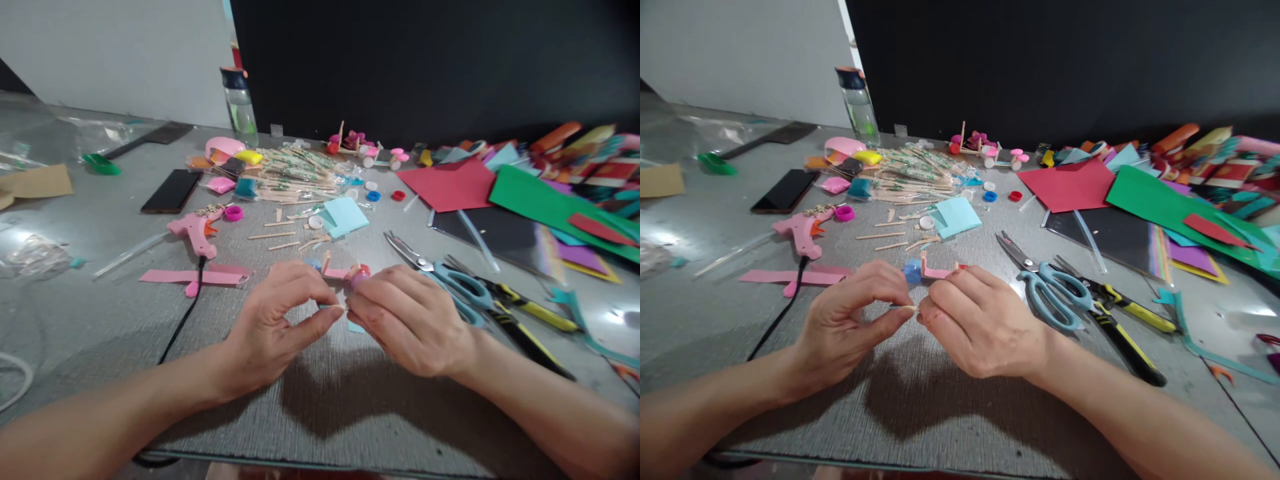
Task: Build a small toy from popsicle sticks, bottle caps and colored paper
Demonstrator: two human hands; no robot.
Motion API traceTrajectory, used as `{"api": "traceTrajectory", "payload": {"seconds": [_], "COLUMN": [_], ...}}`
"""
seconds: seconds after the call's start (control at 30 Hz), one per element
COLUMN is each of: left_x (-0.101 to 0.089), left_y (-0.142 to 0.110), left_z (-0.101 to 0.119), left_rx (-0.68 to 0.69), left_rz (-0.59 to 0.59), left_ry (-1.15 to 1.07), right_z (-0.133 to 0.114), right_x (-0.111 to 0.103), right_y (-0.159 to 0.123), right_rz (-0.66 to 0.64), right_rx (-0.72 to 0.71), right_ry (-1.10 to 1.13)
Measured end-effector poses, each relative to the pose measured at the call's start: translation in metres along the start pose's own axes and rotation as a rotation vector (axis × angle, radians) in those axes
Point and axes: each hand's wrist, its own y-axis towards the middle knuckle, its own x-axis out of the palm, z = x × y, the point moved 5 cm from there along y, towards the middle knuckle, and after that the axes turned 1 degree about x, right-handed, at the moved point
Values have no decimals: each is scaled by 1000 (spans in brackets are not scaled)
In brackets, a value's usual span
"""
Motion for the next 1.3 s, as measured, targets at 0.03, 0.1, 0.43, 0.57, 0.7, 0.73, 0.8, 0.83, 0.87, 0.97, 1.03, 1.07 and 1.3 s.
{"api": "traceTrajectory", "payload": {"seconds": [0.03,0.1,0.43,0.57,0.7,0.73,0.8,0.83,0.87,0.97,1.03,1.07,1.3], "left_x": [0,-1,-1,1,1,1,1,1,1,3,4,5,10], "left_y": [0,0,1,0,-1,0,0,0,1,0,-2,-3,-6], "left_z": [0,0,1,2,3,3,3,2,2,-3,-7,-8,-13], "left_rx": [7,7,-17,-3,7,5,-1,-5,-12,-70,-131,-161,-336], "left_rz": [0,3,11,-6,-12,-12,-15,-18,-22,-17,6,16,77], "left_ry": [2,0,-42,-37,-32,-36,-48,-57,-66,-115,-180,-220,-503], "right_z": [0,1,7,4,2,2,2,3,4,7,8,8,7], "right_x": [0,-2,-8,-5,-4,-4,-4,-4,-4,-3,-3,-3,5], "right_y": [0,-1,0,1,-1,-1,-1,-1,-1,-1,-1,-2,-4], "right_rz": [-3,-2,13,19,14,15,21,24,28,32,39,40,80], "right_rx": [-6,-1,138,127,98,92,92,103,123,213,263,281,441], "right_ry": [0,16,187,223,218,213,205,205,212,253,290,312,486]}}
